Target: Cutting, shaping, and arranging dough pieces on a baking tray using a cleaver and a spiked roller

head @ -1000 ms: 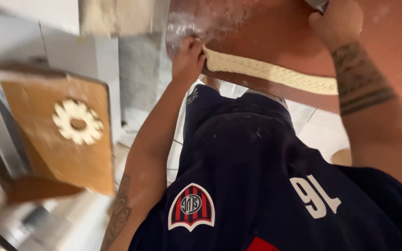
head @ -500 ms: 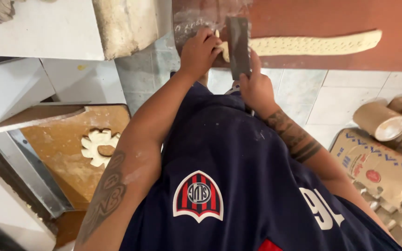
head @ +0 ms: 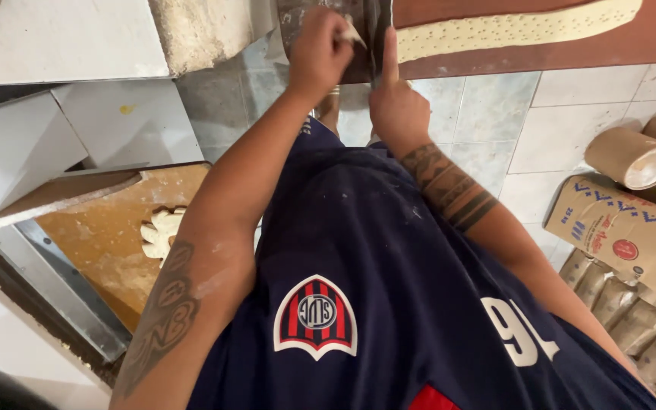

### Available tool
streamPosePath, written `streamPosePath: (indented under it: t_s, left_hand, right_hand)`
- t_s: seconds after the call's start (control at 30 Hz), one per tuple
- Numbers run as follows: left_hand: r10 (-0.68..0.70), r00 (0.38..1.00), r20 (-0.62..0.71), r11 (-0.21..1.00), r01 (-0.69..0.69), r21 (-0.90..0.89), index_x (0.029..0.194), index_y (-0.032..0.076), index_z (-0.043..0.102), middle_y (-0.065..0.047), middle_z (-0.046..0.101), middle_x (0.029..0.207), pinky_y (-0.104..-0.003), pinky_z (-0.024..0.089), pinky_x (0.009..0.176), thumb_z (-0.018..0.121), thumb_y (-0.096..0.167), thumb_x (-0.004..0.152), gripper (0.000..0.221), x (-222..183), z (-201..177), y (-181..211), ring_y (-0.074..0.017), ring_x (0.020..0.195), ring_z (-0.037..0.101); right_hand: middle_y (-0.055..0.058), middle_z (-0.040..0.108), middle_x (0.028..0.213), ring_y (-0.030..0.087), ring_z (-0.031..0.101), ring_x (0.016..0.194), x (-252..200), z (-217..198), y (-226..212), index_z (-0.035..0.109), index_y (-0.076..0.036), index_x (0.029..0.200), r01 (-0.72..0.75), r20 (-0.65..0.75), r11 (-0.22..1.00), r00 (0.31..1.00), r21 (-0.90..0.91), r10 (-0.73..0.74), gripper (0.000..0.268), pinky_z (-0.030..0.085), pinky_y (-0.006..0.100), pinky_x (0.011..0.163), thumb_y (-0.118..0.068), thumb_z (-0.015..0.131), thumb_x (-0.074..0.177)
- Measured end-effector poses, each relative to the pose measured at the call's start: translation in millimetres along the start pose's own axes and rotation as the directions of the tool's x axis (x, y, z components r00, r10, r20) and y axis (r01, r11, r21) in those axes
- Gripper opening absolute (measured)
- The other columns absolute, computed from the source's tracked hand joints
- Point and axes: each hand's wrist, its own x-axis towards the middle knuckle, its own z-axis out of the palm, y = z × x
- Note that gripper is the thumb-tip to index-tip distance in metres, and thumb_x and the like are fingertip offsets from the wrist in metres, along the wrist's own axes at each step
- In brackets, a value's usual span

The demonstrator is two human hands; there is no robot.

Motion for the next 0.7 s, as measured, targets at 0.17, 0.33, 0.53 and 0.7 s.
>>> streamPosePath:
  t_s: [0.17,0.33,0.53,0.7]
  left_hand:
    - [-0.169,0.949,-0.267,0.976,0.123,-0.18,0.083,0.015,0.053,0.0,0.047,0.058,-0.037,0.033,0.054,0.057,0.049,0.101,0.038,48,-23,5,-0.0152,0.052,0.049]
    - [-0.068,0.996,-0.061,0.997,0.066,-0.027,0.102,0.014,0.054,-0.005,0.051,0.08,-0.039,0.037,0.068,0.065,0.043,0.098,0.031,44,-7,7,-0.0202,0.072,0.052]
    - [0.011,0.965,0.262,0.973,-0.071,0.222,0.134,0.013,0.055,-0.012,0.059,0.117,-0.043,0.046,0.091,0.081,0.033,0.093,0.053,23,16,5,-0.0285,0.105,0.056]
    - [0.151,0.961,0.232,0.876,-0.239,0.419,0.137,0.013,0.06,-0.006,0.052,0.124,-0.049,0.049,0.089,0.101,0.034,0.076,0.077,-2,29,-2,-0.0316,0.111,0.053]
  right_hand:
    - [0.013,0.062,0.067,0.031,0.057,0.052,-13,-7,51,-0.006,-0.027,0.167,0.113,-0.21,0.86,0.978,0.497,-0.007,0.083,0.04,0.046,0.052,-0.017,0.054,0.11]
    - [0.019,0.072,0.078,0.029,0.068,0.049,-60,-58,46,0.002,-0.034,0.165,-0.158,-0.054,0.697,0.961,0.7,0.272,0.085,0.061,0.042,0.056,-0.014,0.043,0.094]
    - [0.021,0.067,0.068,0.044,0.059,0.054,-61,12,71,0.003,-0.02,0.168,-0.097,-0.148,0.931,0.976,0.353,0.158,0.085,0.043,0.054,0.053,-0.019,0.053,0.099]
    - [0.016,0.062,0.061,0.042,0.051,0.048,-53,16,49,0.01,-0.022,0.168,-0.076,-0.105,0.961,0.989,0.264,0.107,0.082,0.036,0.052,0.05,-0.014,0.051,0.098]
